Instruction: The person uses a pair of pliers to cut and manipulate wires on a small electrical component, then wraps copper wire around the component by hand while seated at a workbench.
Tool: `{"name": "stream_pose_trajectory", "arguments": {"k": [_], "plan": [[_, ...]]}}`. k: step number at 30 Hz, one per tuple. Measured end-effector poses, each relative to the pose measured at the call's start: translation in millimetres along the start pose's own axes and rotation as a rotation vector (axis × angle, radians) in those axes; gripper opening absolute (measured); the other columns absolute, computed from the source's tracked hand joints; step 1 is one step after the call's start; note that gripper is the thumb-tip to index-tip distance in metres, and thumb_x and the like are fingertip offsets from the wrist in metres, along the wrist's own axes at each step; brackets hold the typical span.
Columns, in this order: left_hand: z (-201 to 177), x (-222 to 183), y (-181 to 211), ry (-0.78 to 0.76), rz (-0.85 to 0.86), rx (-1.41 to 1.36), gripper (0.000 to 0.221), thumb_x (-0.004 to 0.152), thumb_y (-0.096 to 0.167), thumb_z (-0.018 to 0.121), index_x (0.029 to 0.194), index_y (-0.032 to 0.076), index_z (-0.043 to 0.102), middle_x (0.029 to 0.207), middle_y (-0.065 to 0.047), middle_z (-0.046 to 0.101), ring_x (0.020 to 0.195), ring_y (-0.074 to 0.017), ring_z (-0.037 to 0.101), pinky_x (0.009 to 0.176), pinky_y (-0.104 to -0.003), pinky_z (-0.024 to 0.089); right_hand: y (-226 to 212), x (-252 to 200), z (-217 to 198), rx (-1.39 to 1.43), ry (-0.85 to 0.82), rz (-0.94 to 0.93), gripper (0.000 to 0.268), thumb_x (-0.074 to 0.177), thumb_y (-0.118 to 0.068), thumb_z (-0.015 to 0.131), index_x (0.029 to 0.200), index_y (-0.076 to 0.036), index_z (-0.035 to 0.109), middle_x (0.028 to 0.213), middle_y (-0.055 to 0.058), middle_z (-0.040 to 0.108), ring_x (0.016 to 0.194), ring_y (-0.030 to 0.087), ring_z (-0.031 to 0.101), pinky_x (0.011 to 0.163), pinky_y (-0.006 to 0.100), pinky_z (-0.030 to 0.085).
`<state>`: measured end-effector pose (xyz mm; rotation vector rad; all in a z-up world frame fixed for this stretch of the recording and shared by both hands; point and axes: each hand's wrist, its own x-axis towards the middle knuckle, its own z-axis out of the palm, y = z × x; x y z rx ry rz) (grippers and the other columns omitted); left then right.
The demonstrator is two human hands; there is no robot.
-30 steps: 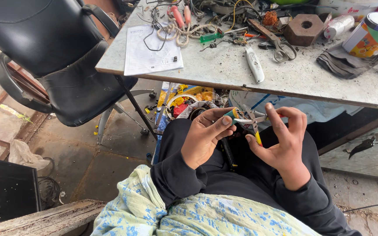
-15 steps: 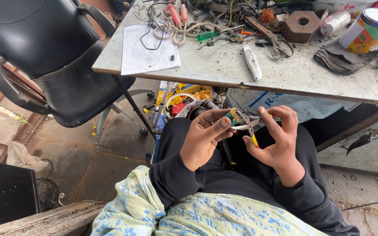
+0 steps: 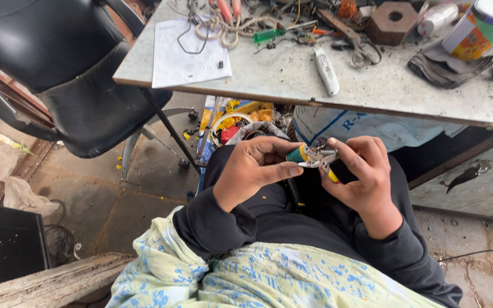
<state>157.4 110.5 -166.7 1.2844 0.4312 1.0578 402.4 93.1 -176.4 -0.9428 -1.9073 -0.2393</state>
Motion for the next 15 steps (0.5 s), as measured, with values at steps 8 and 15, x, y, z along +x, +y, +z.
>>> {"name": "stream_pose_trajectory", "arguments": {"k": [8,15], "plan": [[-2,1,-1,0.046,-0.005,-0.065,0.039,0.093,0.007,0.077,0.128,-0.005,0.066,0.115,-0.008,0.075,0.102,-0.0111,0.073,0.091,-0.023,0.061,9,-19,1,0.512,-0.247,0.290,0.050,0.072,-0.007,0.078,0.122,-0.006,0.071,0.096,0.005,0.070,0.071,0.011,0.061,0.064,0.024,0.047],[-9,12,-24,0.089,0.010,-0.163,0.039,0.096,0.014,0.078,0.128,-0.006,0.066,0.108,-0.011,0.075,0.094,-0.0147,0.074,0.081,-0.026,0.061,9,-27,15,1.009,-0.281,0.519,0.058,0.080,-0.007,0.078,0.136,0.001,0.063,0.098,0.006,0.060,0.090,0.013,0.055,0.084,0.026,0.046]]}}
